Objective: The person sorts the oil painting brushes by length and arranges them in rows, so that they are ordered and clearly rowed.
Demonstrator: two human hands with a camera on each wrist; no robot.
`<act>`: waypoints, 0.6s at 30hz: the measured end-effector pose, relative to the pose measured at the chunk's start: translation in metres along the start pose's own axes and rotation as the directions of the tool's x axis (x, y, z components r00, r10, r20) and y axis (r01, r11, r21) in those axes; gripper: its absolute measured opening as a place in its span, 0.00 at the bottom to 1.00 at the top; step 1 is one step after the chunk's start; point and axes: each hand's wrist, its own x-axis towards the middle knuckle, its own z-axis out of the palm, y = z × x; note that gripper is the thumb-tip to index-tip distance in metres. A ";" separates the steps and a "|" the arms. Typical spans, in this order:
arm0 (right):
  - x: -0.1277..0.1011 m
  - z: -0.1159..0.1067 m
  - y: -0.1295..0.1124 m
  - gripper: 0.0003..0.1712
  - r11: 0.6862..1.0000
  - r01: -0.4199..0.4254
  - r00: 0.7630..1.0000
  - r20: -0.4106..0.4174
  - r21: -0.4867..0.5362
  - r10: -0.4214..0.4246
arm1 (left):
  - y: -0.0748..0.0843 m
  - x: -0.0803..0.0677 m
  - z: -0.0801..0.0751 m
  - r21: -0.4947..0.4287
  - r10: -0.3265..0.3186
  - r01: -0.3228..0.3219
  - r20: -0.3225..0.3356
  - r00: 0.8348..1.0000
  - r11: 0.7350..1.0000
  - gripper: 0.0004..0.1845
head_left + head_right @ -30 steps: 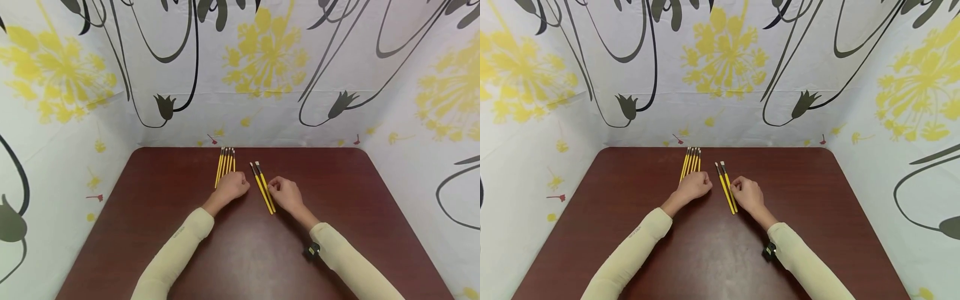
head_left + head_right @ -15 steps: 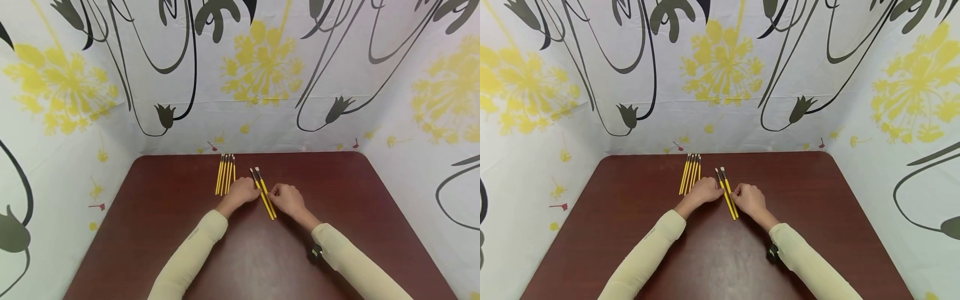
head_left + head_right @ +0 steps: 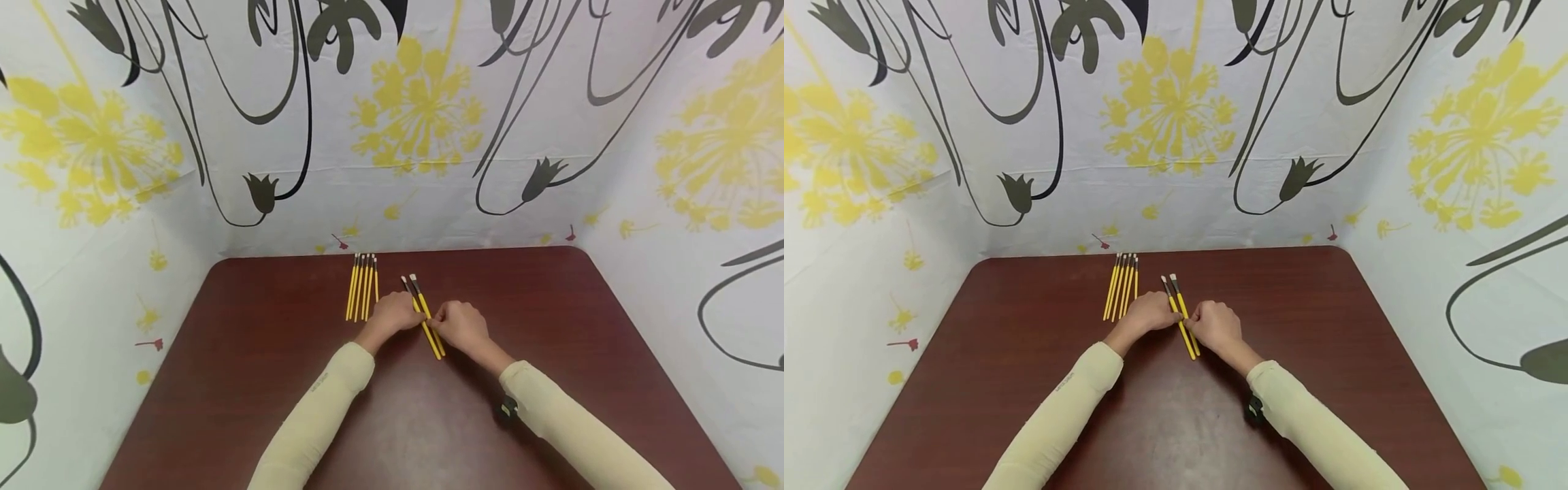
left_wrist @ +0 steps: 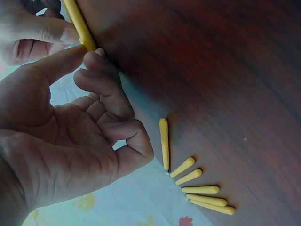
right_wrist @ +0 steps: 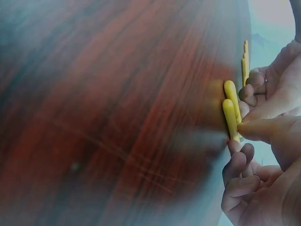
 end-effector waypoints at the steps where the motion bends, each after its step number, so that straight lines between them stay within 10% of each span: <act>1: 0.000 0.000 -0.001 0.15 1.000 0.001 1.000 0.001 -0.003 -0.001 | -0.001 0.000 0.000 0.000 0.004 -0.004 0.005 1.000 1.000 0.21; 18: 0.002 0.006 0.000 0.16 0.996 -0.027 1.000 0.006 0.091 0.026 | 0.000 0.003 -0.004 -0.074 0.012 -0.004 0.105 0.994 0.997 0.21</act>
